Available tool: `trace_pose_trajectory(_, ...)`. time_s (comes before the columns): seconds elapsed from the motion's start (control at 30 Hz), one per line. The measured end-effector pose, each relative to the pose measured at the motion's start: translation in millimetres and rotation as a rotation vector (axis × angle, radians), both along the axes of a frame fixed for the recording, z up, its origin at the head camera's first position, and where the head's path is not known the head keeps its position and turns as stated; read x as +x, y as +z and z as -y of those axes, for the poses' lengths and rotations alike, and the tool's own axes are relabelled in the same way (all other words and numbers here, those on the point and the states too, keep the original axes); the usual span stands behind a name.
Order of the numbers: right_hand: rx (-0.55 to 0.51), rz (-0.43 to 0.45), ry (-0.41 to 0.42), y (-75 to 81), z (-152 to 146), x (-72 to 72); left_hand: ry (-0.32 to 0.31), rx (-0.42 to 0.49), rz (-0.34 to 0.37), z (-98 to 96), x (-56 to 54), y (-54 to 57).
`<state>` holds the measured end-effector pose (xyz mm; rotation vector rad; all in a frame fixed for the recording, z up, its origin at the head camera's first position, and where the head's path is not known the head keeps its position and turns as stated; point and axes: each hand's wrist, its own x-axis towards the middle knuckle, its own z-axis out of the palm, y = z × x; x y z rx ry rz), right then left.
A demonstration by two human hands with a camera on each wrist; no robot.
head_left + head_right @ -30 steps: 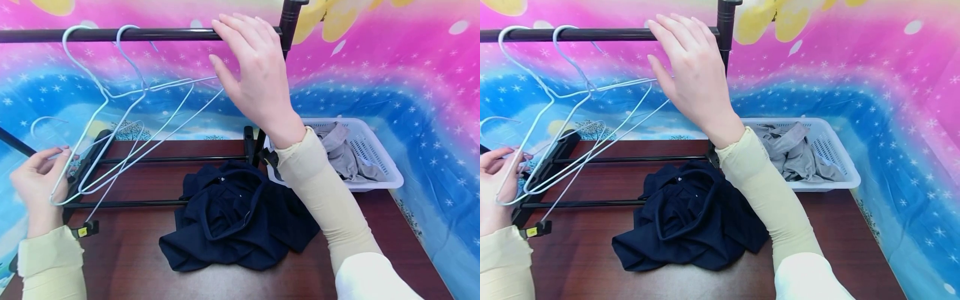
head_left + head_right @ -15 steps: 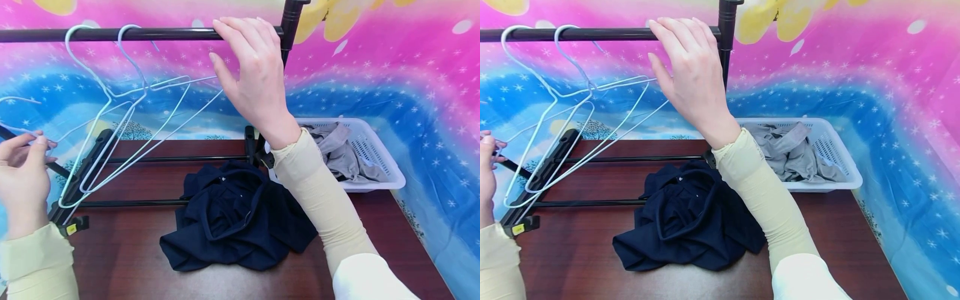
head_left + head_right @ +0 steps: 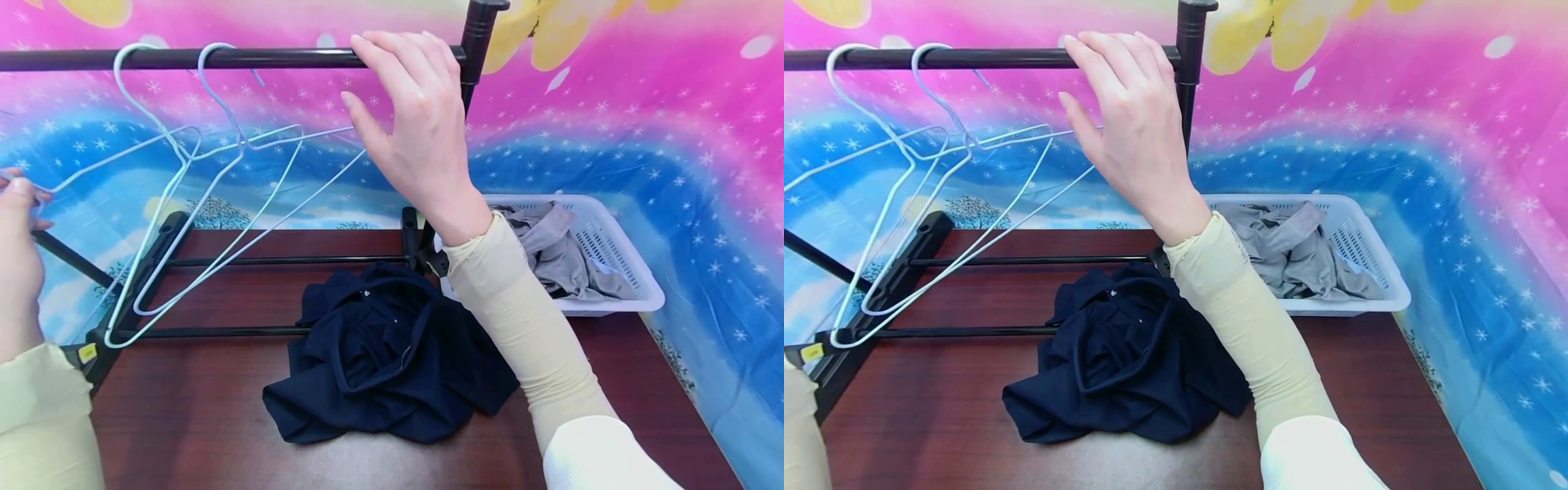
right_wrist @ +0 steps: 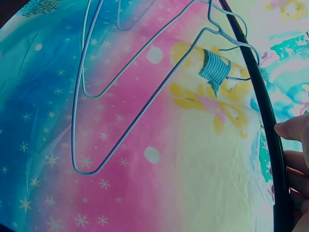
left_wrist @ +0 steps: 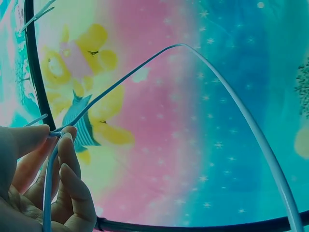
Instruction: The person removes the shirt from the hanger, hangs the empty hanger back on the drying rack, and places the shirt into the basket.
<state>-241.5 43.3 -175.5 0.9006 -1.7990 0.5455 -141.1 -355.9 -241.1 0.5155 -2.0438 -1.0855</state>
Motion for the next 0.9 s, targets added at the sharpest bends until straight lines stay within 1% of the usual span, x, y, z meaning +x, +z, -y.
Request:
trace_pose_trajectory(0.07, 0.0, -0.001, -0.002, -0.2, 0, 0.2, -0.001, -0.039, 0.014, 6.2, -5.1, 3.2)
trace_pose_trajectory(0.13, -0.003, -0.002, -0.001, -0.1, 1, 0.5, -0.024, -0.071, 0.01, 23.2, -15.7, 0.8)
trace_pose_trajectory(0.2, -0.005, -0.004, -0.003, 0.3, 1, 0.8, -0.042, -0.099, -0.012, 45.4, -29.7, -4.3)
trace_pose_trajectory(0.3, -0.006, -0.003, -0.012, 1.1, 1, 1.7, -0.081, -0.094, -0.05, 80.8, -54.0, -13.5)
trace_pose_trajectory(0.4, 0.004, 0.006, -0.031, 2.1, 1, 2.6, -0.097, -0.072, -0.114, 107.2, -74.6, -19.5)
trace_pose_trajectory(0.47, 0.009, 0.011, -0.039, 2.8, 1, 3.0, -0.094, -0.062, -0.147, 116.2, -83.6, -20.0)
trace_pose_trajectory(0.5, 0.01, 0.013, -0.042, 3.0, 1, 3.1, -0.095, -0.044, -0.135, 119.4, -85.8, -19.1)
trace_pose_trajectory(0.57, 0.01, 0.015, -0.046, 3.4, 2, 3.3, -0.092, -0.024, -0.098, 117.5, -86.2, -14.4)
trace_pose_trajectory(0.6, 0.008, 0.014, -0.043, 3.4, 2, 3.3, -0.088, -0.014, -0.067, 112.3, -84.2, -11.0)
trace_pose_trajectory(0.67, 0.004, 0.014, -0.036, 3.5, 2, 3.1, -0.071, 0.007, 0.007, 93.6, -75.4, -0.3)
trace_pose_trajectory(0.7, 0.001, 0.012, -0.031, 3.4, 2, 3.0, -0.06, 0.002, 0.042, 81.2, -69.6, 5.3)
trace_pose_trajectory(0.8, -0.006, 0.005, -0.018, 3.2, 3, 2.4, -0.011, 0.009, 0.086, 39.8, -51.3, 21.7)
trace_pose_trajectory(0.83, -0.007, 0.003, -0.014, 3.2, 3, 2.3, 0.001, 0.014, 0.088, 29.3, -46.4, 25.1)
trace_pose_trajectory(0.9, -0.008, -0.001, -0.011, 3.1, 3, 2.1, 0.0, 0.032, 0.079, 17.5, -40.8, 27.2)
